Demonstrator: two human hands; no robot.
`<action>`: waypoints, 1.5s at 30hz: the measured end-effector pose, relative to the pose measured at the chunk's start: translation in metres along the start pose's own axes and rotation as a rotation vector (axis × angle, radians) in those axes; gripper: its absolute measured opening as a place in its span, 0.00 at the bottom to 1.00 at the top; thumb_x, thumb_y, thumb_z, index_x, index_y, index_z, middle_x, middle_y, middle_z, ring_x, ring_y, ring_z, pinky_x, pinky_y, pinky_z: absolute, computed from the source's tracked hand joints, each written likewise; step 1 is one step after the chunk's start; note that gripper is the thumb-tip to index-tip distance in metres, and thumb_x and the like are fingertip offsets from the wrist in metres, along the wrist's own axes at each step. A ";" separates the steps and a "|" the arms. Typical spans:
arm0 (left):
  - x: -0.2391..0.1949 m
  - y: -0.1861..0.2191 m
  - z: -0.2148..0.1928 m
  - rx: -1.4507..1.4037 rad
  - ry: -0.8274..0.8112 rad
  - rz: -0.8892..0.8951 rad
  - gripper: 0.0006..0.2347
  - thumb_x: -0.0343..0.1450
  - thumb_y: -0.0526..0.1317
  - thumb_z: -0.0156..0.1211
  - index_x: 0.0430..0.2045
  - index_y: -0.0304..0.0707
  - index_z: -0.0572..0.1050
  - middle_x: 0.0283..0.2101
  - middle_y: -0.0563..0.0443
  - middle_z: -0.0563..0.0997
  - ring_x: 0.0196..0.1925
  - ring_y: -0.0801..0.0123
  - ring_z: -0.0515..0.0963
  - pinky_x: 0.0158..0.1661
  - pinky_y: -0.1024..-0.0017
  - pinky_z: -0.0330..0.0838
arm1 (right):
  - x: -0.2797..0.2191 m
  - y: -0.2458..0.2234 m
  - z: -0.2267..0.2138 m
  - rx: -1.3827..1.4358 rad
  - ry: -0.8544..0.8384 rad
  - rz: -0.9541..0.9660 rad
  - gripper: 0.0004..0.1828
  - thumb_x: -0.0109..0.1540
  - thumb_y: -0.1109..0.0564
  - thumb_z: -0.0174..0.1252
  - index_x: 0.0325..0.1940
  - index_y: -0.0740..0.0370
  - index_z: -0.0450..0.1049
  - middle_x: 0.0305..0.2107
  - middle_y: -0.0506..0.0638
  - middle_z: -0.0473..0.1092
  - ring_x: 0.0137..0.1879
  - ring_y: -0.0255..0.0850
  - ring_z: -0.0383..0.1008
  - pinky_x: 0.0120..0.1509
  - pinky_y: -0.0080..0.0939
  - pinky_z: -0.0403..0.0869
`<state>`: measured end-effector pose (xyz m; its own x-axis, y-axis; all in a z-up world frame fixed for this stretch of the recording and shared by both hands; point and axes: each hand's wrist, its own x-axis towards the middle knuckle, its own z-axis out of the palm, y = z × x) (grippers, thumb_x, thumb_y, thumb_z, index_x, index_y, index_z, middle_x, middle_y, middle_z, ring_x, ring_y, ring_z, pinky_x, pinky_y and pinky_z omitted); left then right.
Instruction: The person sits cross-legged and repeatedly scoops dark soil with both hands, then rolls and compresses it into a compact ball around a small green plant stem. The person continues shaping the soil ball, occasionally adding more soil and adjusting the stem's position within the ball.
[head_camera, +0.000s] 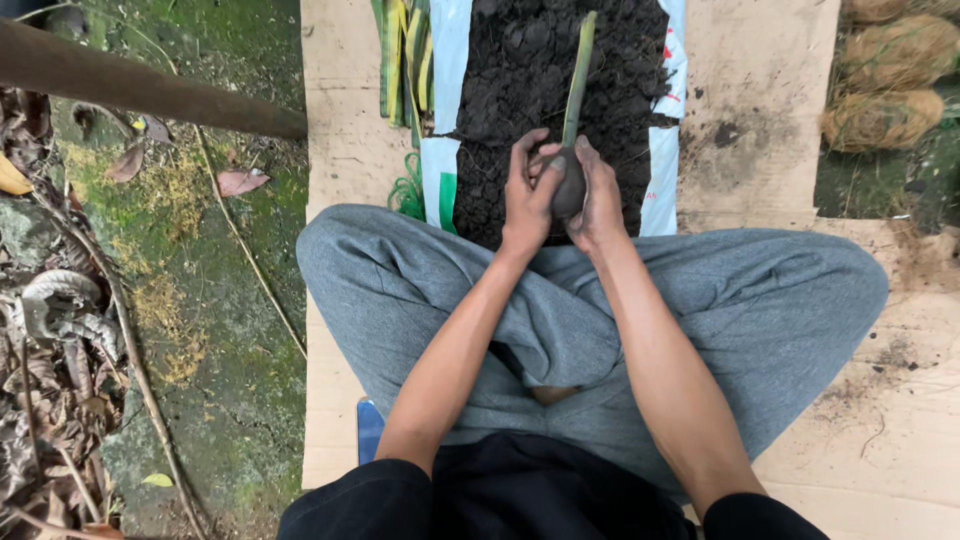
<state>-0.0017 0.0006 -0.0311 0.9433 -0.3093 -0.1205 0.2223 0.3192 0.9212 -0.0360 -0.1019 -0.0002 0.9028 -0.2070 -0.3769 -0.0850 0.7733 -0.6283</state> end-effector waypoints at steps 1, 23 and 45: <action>0.001 -0.003 -0.002 0.000 -0.008 -0.011 0.24 0.74 0.37 0.60 0.65 0.32 0.63 0.51 0.45 0.80 0.52 0.68 0.78 0.55 0.70 0.73 | -0.001 -0.002 -0.002 0.002 0.002 0.016 0.19 0.69 0.46 0.52 0.45 0.66 0.75 0.36 0.55 0.77 0.43 0.42 0.79 0.51 0.39 0.79; 0.011 -0.011 -0.008 0.031 -0.042 0.033 0.16 0.81 0.41 0.48 0.62 0.31 0.66 0.49 0.45 0.81 0.54 0.67 0.80 0.59 0.70 0.72 | 0.001 -0.008 -0.009 0.091 -0.019 0.027 0.21 0.69 0.48 0.53 0.54 0.69 0.74 0.45 0.55 0.77 0.51 0.43 0.79 0.60 0.44 0.77; -0.004 0.014 0.004 0.272 -0.153 0.209 0.29 0.68 0.37 0.61 0.65 0.32 0.58 0.52 0.39 0.81 0.56 0.61 0.80 0.59 0.65 0.71 | 0.009 0.004 -0.018 0.094 -0.070 -0.042 0.18 0.66 0.48 0.55 0.42 0.68 0.74 0.39 0.58 0.76 0.46 0.46 0.78 0.57 0.45 0.77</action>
<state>-0.0029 0.0028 -0.0163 0.9091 -0.3994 0.1187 -0.0646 0.1464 0.9871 -0.0361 -0.1112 -0.0179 0.9324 -0.2007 -0.3005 -0.0091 0.8183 -0.5748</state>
